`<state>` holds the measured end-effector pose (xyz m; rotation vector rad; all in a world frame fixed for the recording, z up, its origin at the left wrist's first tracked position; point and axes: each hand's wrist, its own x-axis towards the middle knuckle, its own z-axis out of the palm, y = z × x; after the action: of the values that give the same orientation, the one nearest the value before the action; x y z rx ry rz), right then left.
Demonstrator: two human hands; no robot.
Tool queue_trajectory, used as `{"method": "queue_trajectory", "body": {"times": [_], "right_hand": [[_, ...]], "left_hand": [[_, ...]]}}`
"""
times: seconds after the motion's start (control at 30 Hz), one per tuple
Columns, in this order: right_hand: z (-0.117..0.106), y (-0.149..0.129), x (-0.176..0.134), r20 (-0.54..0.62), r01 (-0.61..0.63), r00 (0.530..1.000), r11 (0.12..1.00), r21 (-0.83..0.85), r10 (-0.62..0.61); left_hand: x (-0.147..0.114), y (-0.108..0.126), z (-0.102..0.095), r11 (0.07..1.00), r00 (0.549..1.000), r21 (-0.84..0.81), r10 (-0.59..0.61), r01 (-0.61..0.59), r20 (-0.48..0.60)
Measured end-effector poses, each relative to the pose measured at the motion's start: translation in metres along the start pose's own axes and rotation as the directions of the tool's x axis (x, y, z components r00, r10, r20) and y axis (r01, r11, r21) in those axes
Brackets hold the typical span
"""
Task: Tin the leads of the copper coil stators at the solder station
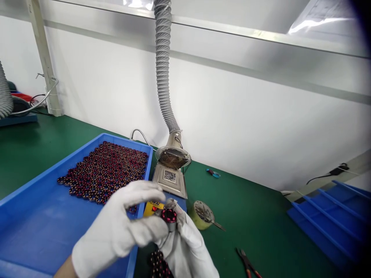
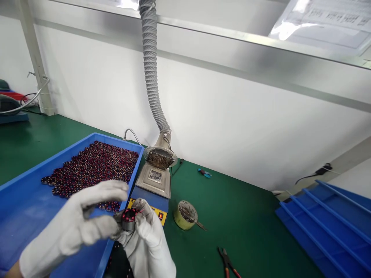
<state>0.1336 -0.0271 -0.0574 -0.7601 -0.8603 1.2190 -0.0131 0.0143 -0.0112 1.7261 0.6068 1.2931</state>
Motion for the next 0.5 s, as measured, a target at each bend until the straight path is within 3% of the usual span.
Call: {"method": "queue_trajectory", "body": {"times": [0.07,0.1,0.2,0.3,0.4,0.5], "right_hand": [[0.009,-0.003,-0.008,-0.026,-0.049,0.998,0.994,0.093,0.052],[0.012,-0.004,-0.009,-0.029,-0.073,0.997,0.989,0.132,0.077],[0.014,-0.007,-0.007,-0.026,-0.156,0.986,0.959,0.237,0.167],[0.009,-0.009,-0.004,-0.016,-0.208,0.975,0.941,0.265,0.221],[0.004,-0.006,-0.002,-0.018,-0.170,0.984,0.965,0.201,0.177],[-0.002,0.005,0.005,-0.033,-0.045,0.998,0.996,0.077,0.048]], "left_hand": [[0.001,0.000,0.004,1.000,0.995,-0.010,0.016,-0.015,0.101],[0.001,0.000,0.005,0.999,0.995,-0.036,0.032,-0.029,0.094],[-0.001,0.000,0.003,0.986,0.997,-0.149,0.064,-0.071,-0.051],[-0.002,0.004,-0.004,0.991,0.990,-0.133,-0.053,0.036,-0.127],[0.002,0.008,-0.004,0.978,0.976,0.009,-0.211,0.210,0.057],[0.004,0.007,0.002,0.982,0.971,-0.048,-0.171,0.181,0.167]]}}
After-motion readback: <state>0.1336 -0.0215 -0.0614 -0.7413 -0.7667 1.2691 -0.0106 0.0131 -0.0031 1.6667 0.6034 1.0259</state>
